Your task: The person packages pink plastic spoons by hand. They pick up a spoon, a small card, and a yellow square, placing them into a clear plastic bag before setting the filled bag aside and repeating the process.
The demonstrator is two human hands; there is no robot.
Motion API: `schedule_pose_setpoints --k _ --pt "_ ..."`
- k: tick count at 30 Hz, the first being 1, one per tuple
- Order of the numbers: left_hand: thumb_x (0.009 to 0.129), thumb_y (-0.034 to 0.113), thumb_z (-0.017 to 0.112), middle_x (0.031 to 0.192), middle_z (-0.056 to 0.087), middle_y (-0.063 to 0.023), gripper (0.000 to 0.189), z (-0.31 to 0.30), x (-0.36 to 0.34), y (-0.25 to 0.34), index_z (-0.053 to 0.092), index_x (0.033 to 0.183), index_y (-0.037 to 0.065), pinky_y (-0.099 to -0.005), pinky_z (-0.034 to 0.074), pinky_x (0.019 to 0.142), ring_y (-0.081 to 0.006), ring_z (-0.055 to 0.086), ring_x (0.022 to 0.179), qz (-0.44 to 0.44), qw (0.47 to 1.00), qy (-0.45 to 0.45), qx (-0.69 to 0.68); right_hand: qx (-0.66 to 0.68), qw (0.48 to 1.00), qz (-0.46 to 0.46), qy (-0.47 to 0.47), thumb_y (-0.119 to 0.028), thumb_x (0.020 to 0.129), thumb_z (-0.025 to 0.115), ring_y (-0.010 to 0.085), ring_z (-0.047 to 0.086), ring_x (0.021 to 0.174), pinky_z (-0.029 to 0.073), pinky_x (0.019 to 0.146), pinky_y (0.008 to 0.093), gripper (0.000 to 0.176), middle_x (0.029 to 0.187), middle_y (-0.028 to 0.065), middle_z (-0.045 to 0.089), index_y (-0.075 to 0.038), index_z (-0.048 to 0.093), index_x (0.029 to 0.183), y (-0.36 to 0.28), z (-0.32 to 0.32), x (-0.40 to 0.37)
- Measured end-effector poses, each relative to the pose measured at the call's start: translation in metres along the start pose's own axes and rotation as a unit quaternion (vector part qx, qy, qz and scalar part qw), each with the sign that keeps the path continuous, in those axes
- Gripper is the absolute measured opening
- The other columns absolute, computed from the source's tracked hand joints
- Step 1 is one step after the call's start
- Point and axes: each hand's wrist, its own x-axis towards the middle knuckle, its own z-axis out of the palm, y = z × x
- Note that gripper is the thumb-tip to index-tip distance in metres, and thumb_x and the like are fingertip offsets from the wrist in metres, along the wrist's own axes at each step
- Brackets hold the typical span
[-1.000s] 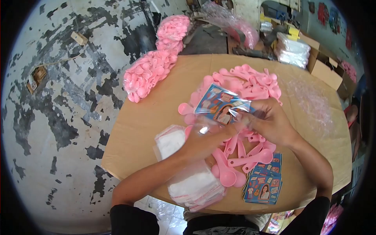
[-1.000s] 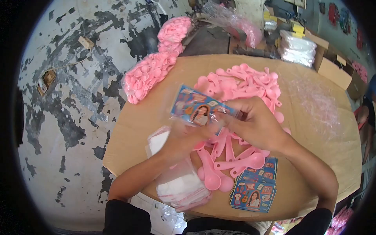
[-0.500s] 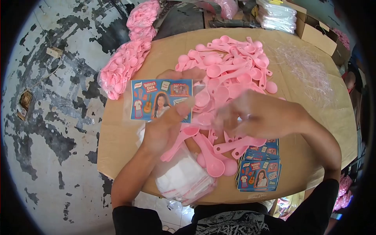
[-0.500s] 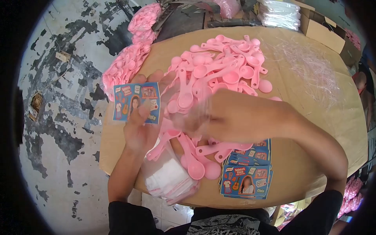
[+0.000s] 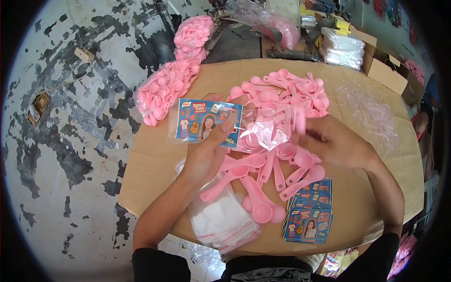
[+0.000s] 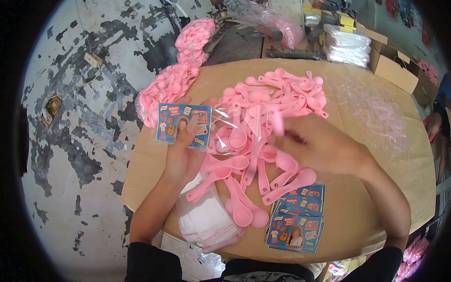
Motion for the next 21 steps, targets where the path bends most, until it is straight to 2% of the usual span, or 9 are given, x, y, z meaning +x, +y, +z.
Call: schedule_pose_setpoints --k 3,4,6,9,12,14,17,21 --pt "0.093 0.015 0.056 0.14 0.041 -0.0209 0.049 -0.006 0.002 0.002 0.032 0.136 0.015 -0.0491 0.039 0.106 -0.0321 0.045 0.128 0.003 0.999 0.004 0.043 0.15 0.982 -0.048 0.1 -0.015 0.091 0.058 0.0088 0.052 0.07 0.043 0.062 0.0298 0.015 0.078 0.0015 0.057 0.0 0.06 0.09 0.013 -0.001 0.005" --pt "0.093 0.013 0.057 0.137 0.044 -0.0191 0.048 -0.005 0.002 0.003 0.033 0.135 0.014 -0.046 0.042 0.103 -0.0292 0.049 0.124 0.007 1.0 0.013 0.026 0.219 0.963 -0.121 0.102 -0.013 0.091 0.058 0.0087 0.052 0.071 0.042 0.063 0.0276 0.013 0.081 0.0003 0.058 0.0 0.061 0.091 0.016 -0.001 0.009" --pt "0.093 0.011 0.058 0.132 0.051 -0.0155 0.045 -0.001 0.003 0.004 0.036 0.132 0.013 -0.0396 0.049 0.095 -0.0232 0.055 0.116 0.014 0.999 0.03 -0.011 0.183 0.965 -0.133 0.132 -0.01 0.09 0.057 0.0085 0.053 0.073 0.044 0.066 0.026 0.011 0.082 0.0013 0.057 0.0 0.06 0.092 0.014 -0.006 0.006" --pt "0.093 0.013 0.058 0.131 0.051 -0.0141 0.044 -0.002 0.004 0.003 0.037 0.131 0.013 -0.0399 0.05 0.096 -0.0229 0.056 0.116 0.02 0.999 0.041 -0.024 0.18 0.961 -0.147 0.148 -0.007 0.091 0.056 0.0097 0.059 0.079 0.048 0.073 0.0252 0.009 0.085 0.0032 0.059 0.0 0.061 0.093 0.009 -0.01 0.002" --pt "0.097 0.016 0.05 0.144 0.036 -0.0217 0.042 -0.001 0.002 0.004 0.031 0.136 0.016 -0.0515 0.037 0.108 -0.0368 0.041 0.13 0.007 1.0 0.017 -0.003 0.212 0.952 -0.163 0.151 -0.009 0.092 0.057 0.0114 0.062 0.08 0.049 0.072 0.026 0.011 0.088 0.0056 0.062 0.001 0.062 0.092 -0.001 -0.001 0.0" --pt "0.097 0.015 0.05 0.144 0.035 -0.0217 0.044 -0.001 0.001 0.0 0.03 0.136 0.017 -0.0517 0.037 0.108 -0.038 0.039 0.132 0.007 1.0 0.009 -0.007 0.237 0.946 -0.17 0.139 -0.011 0.093 0.057 0.0124 0.063 0.079 0.05 0.071 0.0263 0.013 0.09 0.0073 0.064 0.001 0.062 0.093 -0.004 0.002 -0.001" --pt "0.096 0.014 0.052 0.145 0.034 -0.0217 0.046 -0.001 0.0 0.0 0.03 0.137 0.019 -0.0522 0.035 0.109 -0.0393 0.038 0.132 0.01 1.0 -0.005 -0.013 0.183 0.956 -0.181 0.14 -0.007 0.09 0.057 0.0137 0.064 0.078 0.051 0.071 0.0269 0.011 0.091 0.0084 0.065 0.002 0.061 0.095 -0.004 0.002 -0.003" --pt "0.093 0.013 0.057 0.145 0.033 -0.0214 0.052 -0.004 0.002 0.002 0.029 0.137 0.02 -0.0526 0.032 0.111 -0.0397 0.036 0.133 0.019 1.0 0.007 -0.019 0.235 0.946 -0.163 0.15 -0.008 0.086 0.053 0.0146 0.065 0.077 0.049 0.068 0.0254 0.016 0.089 0.0086 0.065 0.002 0.061 0.097 0.006 -0.009 -0.003"
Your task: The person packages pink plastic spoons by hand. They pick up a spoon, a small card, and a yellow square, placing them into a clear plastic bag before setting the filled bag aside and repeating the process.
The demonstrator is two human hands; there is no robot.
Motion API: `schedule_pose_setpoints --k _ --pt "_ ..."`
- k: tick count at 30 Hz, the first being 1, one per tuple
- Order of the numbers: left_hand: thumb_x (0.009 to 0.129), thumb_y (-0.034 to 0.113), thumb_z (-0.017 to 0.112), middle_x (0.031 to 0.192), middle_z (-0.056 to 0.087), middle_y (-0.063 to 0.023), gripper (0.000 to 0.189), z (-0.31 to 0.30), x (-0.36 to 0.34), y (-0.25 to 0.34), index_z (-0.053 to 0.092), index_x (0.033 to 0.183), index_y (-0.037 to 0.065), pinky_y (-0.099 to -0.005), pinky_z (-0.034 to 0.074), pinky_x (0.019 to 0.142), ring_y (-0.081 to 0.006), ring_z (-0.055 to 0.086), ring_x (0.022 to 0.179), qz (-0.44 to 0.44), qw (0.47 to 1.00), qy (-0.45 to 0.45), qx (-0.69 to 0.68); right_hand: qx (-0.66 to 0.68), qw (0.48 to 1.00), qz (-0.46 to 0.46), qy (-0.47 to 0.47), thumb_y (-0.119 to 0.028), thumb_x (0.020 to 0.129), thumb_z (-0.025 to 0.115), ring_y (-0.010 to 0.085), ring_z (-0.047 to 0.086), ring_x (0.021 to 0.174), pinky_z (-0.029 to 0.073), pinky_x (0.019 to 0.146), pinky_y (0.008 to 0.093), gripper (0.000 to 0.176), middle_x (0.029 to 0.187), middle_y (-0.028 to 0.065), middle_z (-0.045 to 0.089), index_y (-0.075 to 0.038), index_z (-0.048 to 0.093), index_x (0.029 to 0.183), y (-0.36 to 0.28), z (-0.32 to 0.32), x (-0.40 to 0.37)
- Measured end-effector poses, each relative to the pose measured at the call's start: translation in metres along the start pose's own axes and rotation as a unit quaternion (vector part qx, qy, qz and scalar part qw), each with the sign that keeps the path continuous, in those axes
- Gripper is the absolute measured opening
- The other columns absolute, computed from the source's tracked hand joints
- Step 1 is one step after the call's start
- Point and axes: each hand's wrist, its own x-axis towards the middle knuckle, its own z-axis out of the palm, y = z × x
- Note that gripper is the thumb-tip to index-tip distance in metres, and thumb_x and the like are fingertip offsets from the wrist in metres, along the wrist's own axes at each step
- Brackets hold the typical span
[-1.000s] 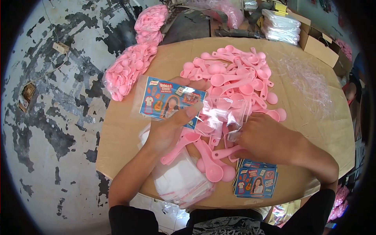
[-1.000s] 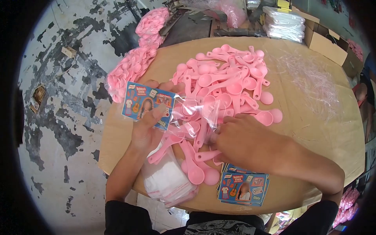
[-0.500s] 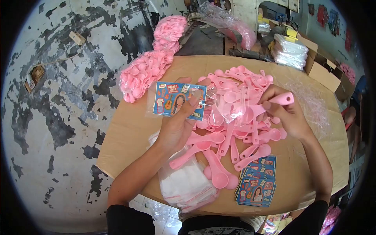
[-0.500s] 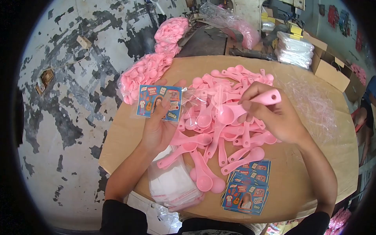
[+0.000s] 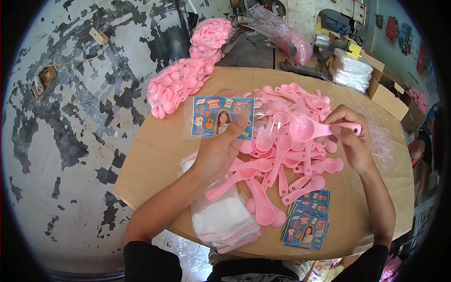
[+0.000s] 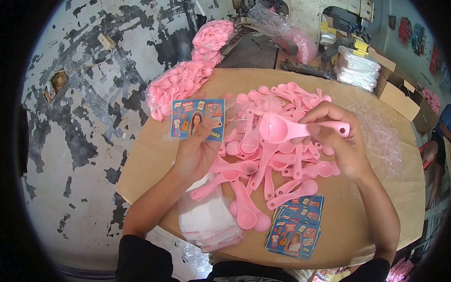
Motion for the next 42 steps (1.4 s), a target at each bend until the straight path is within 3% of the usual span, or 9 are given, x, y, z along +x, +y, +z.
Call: schedule_pose_setpoints --k 12,15,20,24,26,29,31,36,42 --pt "0.092 0.012 0.06 0.14 0.041 -0.0218 0.056 0.001 -0.002 -0.002 0.027 0.136 0.02 -0.0514 0.034 0.11 -0.038 0.04 0.131 0.0 0.998 -0.053 0.032 -0.007 0.999 0.025 -0.042 -0.018 0.093 0.055 0.0076 0.057 0.069 0.041 0.056 0.0209 0.026 0.092 0.0077 0.067 0.001 0.066 0.108 0.002 0.004 0.001" --pt "0.09 0.009 0.063 0.124 0.055 -0.0118 0.05 0.011 -0.007 -0.006 0.034 0.131 0.012 -0.0409 0.044 0.101 -0.026 0.053 0.12 -0.002 0.999 -0.032 0.03 -0.043 0.998 0.02 -0.04 -0.021 0.096 0.054 0.0079 0.057 0.071 0.042 0.057 0.0209 0.029 0.092 0.0076 0.066 0.0 0.064 0.113 0.0 0.02 -0.003" --pt "0.09 0.009 0.062 0.133 0.047 -0.0179 0.058 0.022 -0.021 -0.009 0.028 0.136 0.015 -0.0416 0.04 0.106 -0.0295 0.045 0.127 -0.108 0.99 0.035 0.083 0.151 0.976 0.129 -0.088 -0.013 0.096 0.056 0.008 0.058 0.081 0.046 0.065 0.0218 0.03 0.089 0.005 0.064 -0.001 0.056 0.123 -0.004 0.037 -0.009" --pt "0.091 0.009 0.061 0.14 0.04 -0.0218 0.063 0.023 -0.022 -0.013 0.023 0.141 0.015 -0.0426 0.037 0.109 -0.0316 0.04 0.132 -0.11 0.991 -0.009 0.072 -0.008 0.997 0.08 -0.019 -0.01 0.094 0.058 0.0054 0.058 0.079 0.045 0.064 0.0214 0.015 0.086 0.0035 0.064 -0.001 0.059 0.105 -0.01 0.058 -0.007" --pt "0.092 0.015 0.059 0.141 0.038 -0.022 0.064 0.026 -0.017 -0.01 0.02 0.143 0.011 -0.0418 0.035 0.111 -0.0307 0.039 0.133 -0.063 0.994 -0.018 0.092 -0.166 0.972 0.165 0.021 -0.008 0.092 0.059 0.006 0.059 0.078 0.046 0.065 0.0217 0.011 0.085 0.003 0.064 0.001 0.058 0.098 -0.041 0.039 -0.004" --pt "0.095 0.027 0.055 0.142 0.037 -0.022 0.066 0.018 -0.002 -0.001 0.017 0.144 0.005 -0.0404 0.031 0.113 -0.0295 0.037 0.134 -0.017 0.996 0.005 0.084 -0.199 0.978 -0.012 0.058 -0.005 0.088 0.062 0.0067 0.058 0.071 0.045 0.063 0.0209 0.008 0.079 0.0022 0.063 0.002 0.059 0.09 -0.07 0.01 0.005" --pt "0.096 0.041 0.05 0.143 0.036 -0.0222 0.068 0.01 0.003 0.002 0.021 0.143 0.002 -0.0391 0.028 0.114 -0.0285 0.036 0.135 0.009 0.994 0.023 0.105 -0.265 0.964 -0.013 0.013 -0.004 0.086 0.062 0.0061 0.057 0.068 0.043 0.06 0.0203 0.006 0.076 0.0017 0.063 0.001 0.06 0.089 -0.081 0.001 0.011" --pt "0.087 0.029 0.068 0.141 0.036 -0.0209 0.079 0.012 0.0 0.006 0.02 0.143 -0.003 -0.0357 0.03 0.11 -0.0261 0.036 0.135 0.08 0.919 -0.096 0.375 -0.287 0.947 -0.142 0.014 -0.001 0.084 0.061 0.0051 0.057 0.062 0.04 0.051 0.0206 0.006 0.072 0.0023 0.063 0.002 0.066 0.083 -0.095 -0.005 0.032" --pt "0.087 0.025 0.067 0.129 0.049 -0.0205 0.07 0.056 -0.007 -0.007 0.031 0.139 -0.007 -0.033 0.042 0.098 -0.0224 0.055 0.114 0.004 0.843 -0.186 0.505 -0.352 0.929 -0.09 -0.063 -0.006 0.083 0.065 0.0012 0.049 0.055 0.034 0.046 0.0198 0.008 0.066 -0.0022 0.061 0.0 0.068 0.079 -0.083 0.035 0.029"
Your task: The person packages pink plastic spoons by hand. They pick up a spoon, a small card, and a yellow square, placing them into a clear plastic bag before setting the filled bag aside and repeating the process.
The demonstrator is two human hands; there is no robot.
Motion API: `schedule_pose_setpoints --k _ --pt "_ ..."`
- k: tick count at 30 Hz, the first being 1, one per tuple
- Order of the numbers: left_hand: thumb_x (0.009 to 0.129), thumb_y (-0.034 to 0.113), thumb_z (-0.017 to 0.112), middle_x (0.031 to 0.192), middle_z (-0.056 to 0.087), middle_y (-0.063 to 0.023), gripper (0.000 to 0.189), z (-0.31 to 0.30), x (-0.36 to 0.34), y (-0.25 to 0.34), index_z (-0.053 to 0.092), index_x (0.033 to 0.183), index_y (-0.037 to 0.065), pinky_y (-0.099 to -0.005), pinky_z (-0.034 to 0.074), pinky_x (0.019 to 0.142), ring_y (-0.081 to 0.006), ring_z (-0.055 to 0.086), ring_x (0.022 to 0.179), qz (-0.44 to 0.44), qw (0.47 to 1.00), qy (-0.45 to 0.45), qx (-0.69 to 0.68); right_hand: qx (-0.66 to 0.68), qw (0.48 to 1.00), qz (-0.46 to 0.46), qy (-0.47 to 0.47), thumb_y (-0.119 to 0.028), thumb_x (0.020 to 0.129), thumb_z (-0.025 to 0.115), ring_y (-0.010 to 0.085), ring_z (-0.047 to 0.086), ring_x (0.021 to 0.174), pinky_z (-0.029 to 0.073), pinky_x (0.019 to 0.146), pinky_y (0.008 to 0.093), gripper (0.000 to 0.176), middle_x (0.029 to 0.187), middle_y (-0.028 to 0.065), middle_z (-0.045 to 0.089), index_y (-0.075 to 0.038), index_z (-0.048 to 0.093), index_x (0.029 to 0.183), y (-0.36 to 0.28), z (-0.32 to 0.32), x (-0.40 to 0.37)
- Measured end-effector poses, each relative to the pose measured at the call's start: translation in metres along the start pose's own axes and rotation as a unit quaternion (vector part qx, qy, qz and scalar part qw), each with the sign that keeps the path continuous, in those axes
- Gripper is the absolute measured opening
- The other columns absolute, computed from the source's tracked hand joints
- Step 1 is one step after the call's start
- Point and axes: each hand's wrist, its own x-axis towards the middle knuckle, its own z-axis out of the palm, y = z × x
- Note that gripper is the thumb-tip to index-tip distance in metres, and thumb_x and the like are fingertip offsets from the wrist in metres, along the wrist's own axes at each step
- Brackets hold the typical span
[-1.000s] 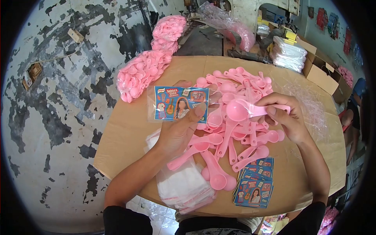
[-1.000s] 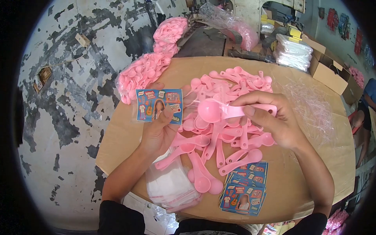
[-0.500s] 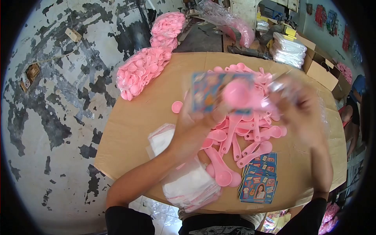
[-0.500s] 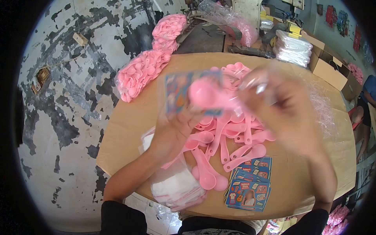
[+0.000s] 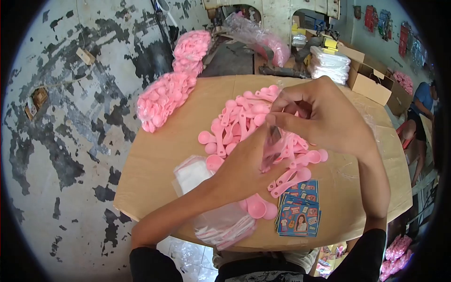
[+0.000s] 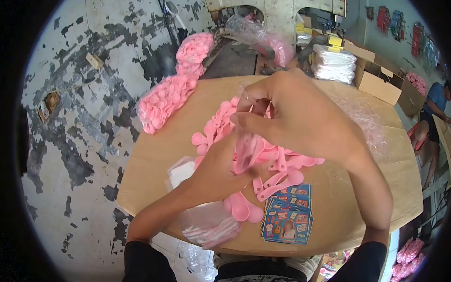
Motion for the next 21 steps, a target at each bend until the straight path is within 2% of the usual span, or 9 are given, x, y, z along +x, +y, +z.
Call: schedule_pose_setpoints --k 1,3,5,7,11,13,16,19,21 --pt "0.089 0.024 0.065 0.125 0.053 -0.0192 0.065 0.0 0.002 -0.001 0.035 0.137 -0.006 -0.0323 0.044 0.096 -0.0209 0.056 0.111 -0.063 0.996 -0.036 -0.046 0.059 0.993 0.101 -0.01 -0.011 0.087 0.064 0.0015 0.045 0.055 0.034 0.048 0.0188 0.01 0.071 -0.0027 0.061 -0.001 0.067 0.087 -0.004 -0.004 -0.002" --pt "0.094 0.02 0.057 0.113 0.063 -0.0112 0.047 0.003 0.005 0.006 0.046 0.132 -0.004 -0.029 0.047 0.091 -0.0145 0.058 0.107 -0.073 0.985 -0.037 -0.152 0.168 0.974 0.072 0.137 -0.013 0.089 0.063 0.0022 0.047 0.058 0.036 0.051 0.0192 0.013 0.078 -0.0018 0.063 -0.003 0.065 0.097 0.003 -0.007 -0.005" --pt "0.094 0.019 0.057 0.117 0.061 -0.0089 0.045 -0.005 0.002 0.013 0.046 0.132 -0.003 -0.0285 0.046 0.092 -0.0137 0.057 0.108 -0.142 0.948 -0.134 -0.249 0.171 0.956 0.041 0.234 -0.016 0.093 0.059 0.0042 0.054 0.069 0.041 0.057 0.0199 0.025 0.091 0.0013 0.066 -0.005 0.058 0.116 0.015 -0.004 -0.006" --pt "0.095 0.019 0.057 0.126 0.057 -0.0078 0.046 -0.015 0.001 0.021 0.044 0.134 -0.001 -0.0294 0.046 0.093 -0.0135 0.056 0.112 -0.222 0.902 -0.237 -0.284 0.159 0.981 0.029 0.109 -0.013 0.093 0.059 0.0053 0.057 0.073 0.044 0.061 0.0205 0.026 0.092 0.0025 0.066 -0.005 0.057 0.118 0.033 -0.003 -0.016" --pt "0.097 0.023 0.054 0.129 0.056 -0.0088 0.048 0.007 -0.02 -0.013 0.04 0.138 0.0 -0.0304 0.045 0.096 -0.0168 0.054 0.116 -0.159 0.881 -0.25 -0.37 0.19 0.977 0.083 -0.044 -0.007 0.086 0.067 0.005 0.059 0.077 0.047 0.063 0.0221 0.026 0.092 0.0039 0.067 -0.004 0.061 0.111 0.047 0.002 -0.019" --pt "0.1 0.023 0.046 0.127 0.055 -0.0139 0.046 0.003 -0.018 0.001 0.035 0.138 0.0 -0.0348 0.049 0.094 -0.0236 0.057 0.115 -0.205 0.884 -0.158 -0.39 0.158 0.986 0.031 -0.039 -0.01 0.083 0.071 0.0059 0.059 0.073 0.048 0.061 0.0244 0.024 0.093 0.0054 0.068 -0.002 0.063 0.104 0.051 0.01 -0.017" --pt "0.104 0.023 0.034 0.125 0.055 -0.016 0.042 0.003 -0.013 0.003 0.032 0.138 -0.001 -0.0377 0.054 0.088 -0.0277 0.06 0.111 -0.222 0.874 -0.045 -0.429 0.12 0.977 0.139 -0.109 -0.01 0.08 0.073 0.0134 0.062 0.078 0.05 0.064 0.0286 0.026 0.092 0.0066 0.066 -0.003 0.063 0.103 0.035 0.011 -0.015" --pt "0.104 0.02 0.032 0.123 0.054 -0.0155 0.04 0.002 -0.01 -0.01 0.032 0.138 0.0 -0.0386 0.054 0.088 -0.0284 0.061 0.109 -0.186 0.883 -0.013 -0.43 -0.062 0.99 -0.073 0.106 -0.011 0.076 0.074 0.0224 0.06 0.083 0.051 0.07 0.033 0.025 0.09 0.0069 0.063 -0.006 0.065 0.098 0.05 0.04 -0.016" --pt "0.104 0.019 0.032 0.123 0.054 -0.0154 0.039 0.004 -0.012 -0.018 0.033 0.137 -0.001 -0.0385 0.053 0.09 -0.0276 0.061 0.107 -0.171 0.902 0.002 -0.396 -0.109 0.985 -0.101 0.084 -0.012 0.074 0.074 0.0248 0.058 0.085 0.051 0.072 0.035 0.023 0.088 0.0066 0.062 -0.007 0.066 0.095 0.048 0.039 -0.015"
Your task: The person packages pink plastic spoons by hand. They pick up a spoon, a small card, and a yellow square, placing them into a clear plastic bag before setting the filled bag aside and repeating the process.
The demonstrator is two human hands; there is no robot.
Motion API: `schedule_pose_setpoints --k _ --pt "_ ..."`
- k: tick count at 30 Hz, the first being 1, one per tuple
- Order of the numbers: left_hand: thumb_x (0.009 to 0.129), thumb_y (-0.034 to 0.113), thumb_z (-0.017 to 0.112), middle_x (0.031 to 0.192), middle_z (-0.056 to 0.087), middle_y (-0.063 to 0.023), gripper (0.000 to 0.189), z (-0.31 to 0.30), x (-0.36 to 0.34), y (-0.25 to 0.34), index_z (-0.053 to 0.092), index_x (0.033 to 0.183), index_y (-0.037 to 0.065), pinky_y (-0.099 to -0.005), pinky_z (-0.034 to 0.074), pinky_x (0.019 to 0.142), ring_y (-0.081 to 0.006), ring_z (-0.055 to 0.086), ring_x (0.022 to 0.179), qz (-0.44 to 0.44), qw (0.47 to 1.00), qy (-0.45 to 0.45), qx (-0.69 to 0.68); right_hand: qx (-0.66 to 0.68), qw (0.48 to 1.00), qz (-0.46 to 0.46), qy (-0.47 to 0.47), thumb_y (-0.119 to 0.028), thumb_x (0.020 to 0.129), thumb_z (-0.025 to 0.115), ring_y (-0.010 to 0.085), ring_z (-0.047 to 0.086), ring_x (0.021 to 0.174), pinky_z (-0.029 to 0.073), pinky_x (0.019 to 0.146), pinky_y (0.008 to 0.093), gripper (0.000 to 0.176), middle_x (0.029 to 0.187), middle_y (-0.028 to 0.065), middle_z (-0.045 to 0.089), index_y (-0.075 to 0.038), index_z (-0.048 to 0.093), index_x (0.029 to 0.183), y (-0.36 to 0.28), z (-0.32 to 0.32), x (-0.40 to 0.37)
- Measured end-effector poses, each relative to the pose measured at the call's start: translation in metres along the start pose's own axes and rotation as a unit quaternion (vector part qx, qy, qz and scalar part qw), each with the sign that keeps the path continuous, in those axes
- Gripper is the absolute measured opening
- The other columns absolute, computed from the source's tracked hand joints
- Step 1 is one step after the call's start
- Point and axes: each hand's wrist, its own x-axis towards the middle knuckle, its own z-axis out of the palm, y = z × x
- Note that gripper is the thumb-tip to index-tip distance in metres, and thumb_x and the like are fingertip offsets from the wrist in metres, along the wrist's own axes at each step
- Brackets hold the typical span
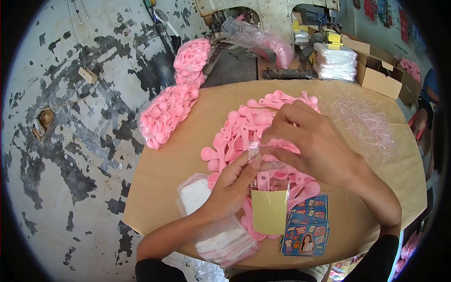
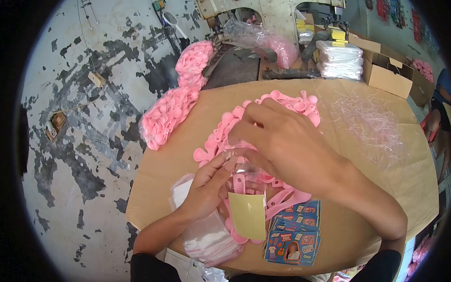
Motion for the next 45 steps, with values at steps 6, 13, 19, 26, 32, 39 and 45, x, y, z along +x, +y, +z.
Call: schedule_pose_setpoints --k 6,13,19,26,32,39,45 --pt "0.102 0.012 0.037 0.109 0.057 -0.0059 0.036 0.004 -0.006 -0.003 0.04 0.137 0.0 -0.0191 0.047 0.07 -0.0064 0.057 0.083 0.043 0.987 0.043 0.148 -0.076 0.996 -0.043 0.009 -0.017 0.074 0.071 0.0226 0.057 0.085 0.049 0.076 0.0352 0.014 0.083 0.0048 0.06 -0.007 0.066 0.083 -0.002 0.014 -0.004" --pt "0.101 0.012 0.043 0.086 0.06 0.0042 0.038 0.007 -0.01 0.007 0.041 0.137 0.001 -0.0176 0.026 0.05 0.0004 0.031 0.059 -0.022 0.968 0.029 0.249 -0.131 0.989 -0.058 -0.023 -0.015 0.069 0.072 0.021 0.059 0.079 0.049 0.073 0.0344 0.014 0.076 0.0037 0.061 -0.007 0.065 0.078 -0.004 0.015 -0.006" --pt "0.103 0.015 0.037 0.098 0.063 -0.0089 0.034 0.008 -0.003 0.009 0.042 0.131 -0.004 -0.022 0.05 0.066 -0.0094 0.062 0.089 0.042 0.995 0.027 0.085 0.115 0.986 0.112 0.036 -0.01 0.077 0.064 0.012 0.056 0.066 0.045 0.062 0.0259 0.005 0.076 0.0023 0.061 -0.006 0.063 0.079 0.0 -0.009 0.0" --pt "0.103 0.022 0.037 0.121 0.06 -0.0168 0.037 -0.008 0.005 -0.003 0.041 0.132 -0.001 -0.0303 0.059 0.077 -0.0206 0.067 0.094 0.002 0.993 0.067 0.094 0.184 0.97 0.158 0.011 -0.005 0.079 0.057 0.0057 0.051 0.071 0.04 0.065 0.0207 0.01 0.076 0.0008 0.058 0.001 0.061 0.085 0.032 -0.089 -0.025" --pt "0.1 0.013 0.045 0.083 0.056 0.0033 0.031 0.009 -0.005 0.004 0.049 0.13 0.002 -0.0174 0.034 0.05 0.0014 0.043 0.063 0.023 0.993 0.075 0.089 -0.003 1.0 -0.009 0.029 -0.007 0.074 0.067 0.0193 0.059 0.072 0.047 0.062 0.0318 0.016 0.079 0.0061 0.063 -0.005 0.068 0.09 -0.011 -0.014 -0.007" --pt "0.098 0.007 0.045 0.063 0.045 0.0037 0.031 0.012 -0.011 0.002 0.046 0.129 0.002 -0.0226 0.028 0.048 -0.0012 0.037 0.056 0.039 0.98 0.044 0.191 -0.069 0.997 -0.01 0.033 -0.018 0.073 0.072 0.0235 0.057 0.074 0.049 0.064 0.0351 0.015 0.079 0.004 0.06 -0.009 0.067 0.083 -0.012 0.012 -0.012" --pt "0.096 0.004 0.046 0.064 0.052 -0.0036 0.032 0.007 -0.009 -0.001 0.046 0.127 -0.001 -0.0251 0.033 0.05 -0.0042 0.042 0.057 0.051 0.97 0.019 0.238 -0.06 0.997 -0.022 0.037 -0.015 0.071 0.071 0.0237 0.058 0.072 0.049 0.062 0.036 0.013 0.075 0.0043 0.061 -0.007 0.064 0.078 -0.01 0.019 -0.014"
